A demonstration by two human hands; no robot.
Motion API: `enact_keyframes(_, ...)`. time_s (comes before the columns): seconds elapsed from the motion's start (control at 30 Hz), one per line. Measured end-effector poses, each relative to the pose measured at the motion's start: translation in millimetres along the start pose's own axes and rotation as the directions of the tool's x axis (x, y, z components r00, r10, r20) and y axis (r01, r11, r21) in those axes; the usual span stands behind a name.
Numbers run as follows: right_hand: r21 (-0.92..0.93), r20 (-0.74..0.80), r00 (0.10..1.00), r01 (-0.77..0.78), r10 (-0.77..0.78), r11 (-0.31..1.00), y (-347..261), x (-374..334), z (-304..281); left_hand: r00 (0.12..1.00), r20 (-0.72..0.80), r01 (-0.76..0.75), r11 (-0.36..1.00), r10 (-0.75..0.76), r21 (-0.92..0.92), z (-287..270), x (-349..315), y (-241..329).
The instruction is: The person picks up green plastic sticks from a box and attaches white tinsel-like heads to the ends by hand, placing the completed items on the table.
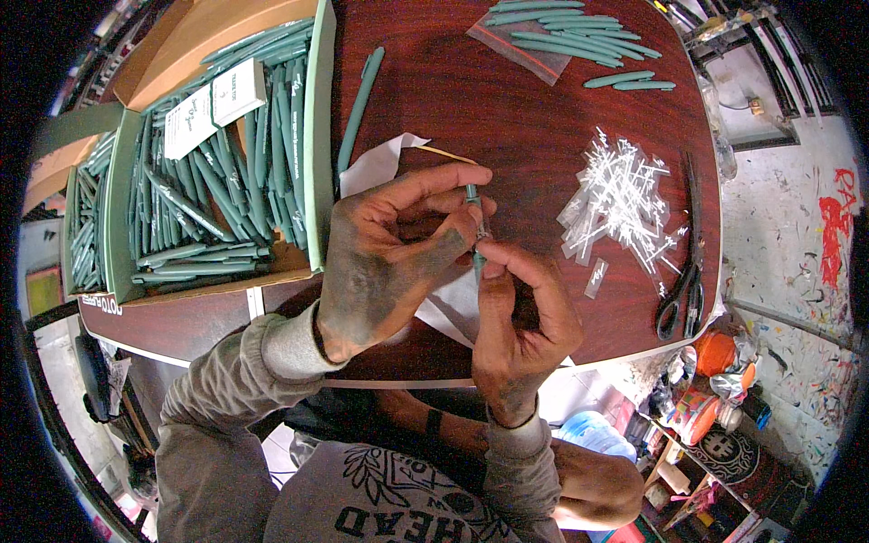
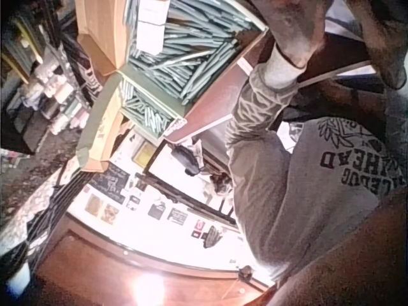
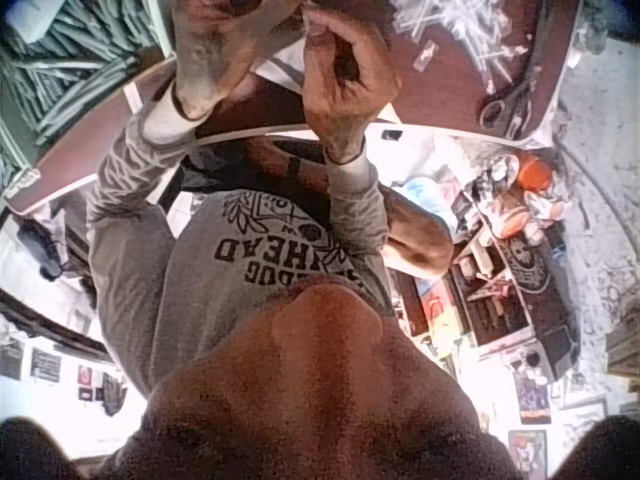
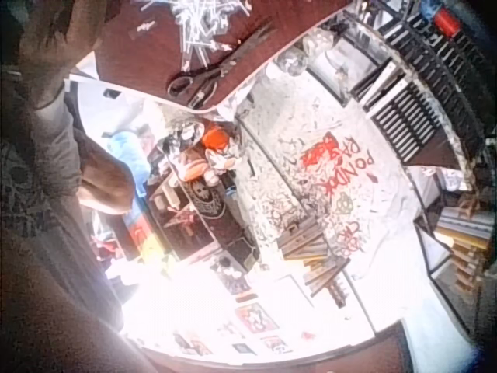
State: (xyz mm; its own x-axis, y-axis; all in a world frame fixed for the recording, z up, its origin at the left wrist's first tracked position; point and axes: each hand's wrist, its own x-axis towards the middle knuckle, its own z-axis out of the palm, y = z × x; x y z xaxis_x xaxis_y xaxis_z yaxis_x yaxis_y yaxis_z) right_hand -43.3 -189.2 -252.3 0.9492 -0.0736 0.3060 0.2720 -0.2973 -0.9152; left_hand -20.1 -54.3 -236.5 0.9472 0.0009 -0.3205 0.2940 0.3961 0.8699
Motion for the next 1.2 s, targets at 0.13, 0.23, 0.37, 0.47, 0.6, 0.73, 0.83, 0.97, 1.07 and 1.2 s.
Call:
enact_keyframes(0.13, -0.020, 0.020, 0.999, -0.035, 0.035, 0.999, -2.5, -0.5, -1.9, 1.000, 0.013, -0.005, 0.999, 0.005, 0.032, -1.2, 0.3, 2.2)
enact_keyframes(0.23, -0.036, 0.003, 0.999, -0.041, 0.041, 0.999, -3.4, -2.6, -0.6, 0.998, 0.009, -0.064, 0.997, 0.064, 0.031, -1.7, 1.2, -3.2)
enact_keyframes(0.37, -0.030, -0.003, 1.000, -0.022, 0.022, 0.999, -6.6, -2.0, -2.9, 0.998, 0.028, -0.056, 0.997, 0.055, 0.047, -1.9, 0.8, -2.1)
enact_keyframes(0.47, -0.077, 0.021, 1.000, -0.014, 0.016, 0.997, -6.4, -3.5, -7.1, 0.997, 0.028, -0.066, 0.998, 0.066, -0.023, -2.6, 1.4, -6.6)
enact_keyframes(0.6, -0.100, 0.058, 0.998, -0.008, 0.014, 0.995, -7.9, -1.2, -9.7, 0.996, 0.036, -0.085, 0.995, 0.087, -0.047, -3.9, 3.6, -10.3)
enact_keyframes(0.73, -0.100, 0.069, 0.997, -0.039, 0.046, 0.994, -8.4, -1.3, -10.8, 0.996, 0.026, -0.086, 0.996, 0.087, -0.039, -2.3, 3.7, -10.2)
enact_keyframes(0.83, -0.094, 0.063, 0.998, -0.005, 0.011, 0.996, -6.5, -1.8, -10.6, 0.996, 0.020, -0.081, 0.996, 0.081, -0.024, -2.4, 2.8, -9.6)
enact_keyframes(0.97, -0.092, 0.082, 0.997, -0.005, 0.012, 0.996, -5.1, -1.6, -11.0, 0.998, 0.024, -0.066, 0.998, 0.066, 0.008, -2.3, 1.0, -4.4)
enact_keyframes(1.07, -0.091, 0.068, 0.998, 0.008, -0.001, 0.996, -4.3, -1.3, -9.7, 0.999, 0.015, -0.049, 0.999, 0.049, 0.018, -1.2, 1.1, -3.0)
enact_keyframes(1.2, -0.107, 0.073, 0.997, -0.005, 0.013, 0.994, -6.2, -1.2, -10.2, 0.997, 0.028, -0.069, 0.998, 0.069, 0.003, -2.3, 1.5, -4.7)
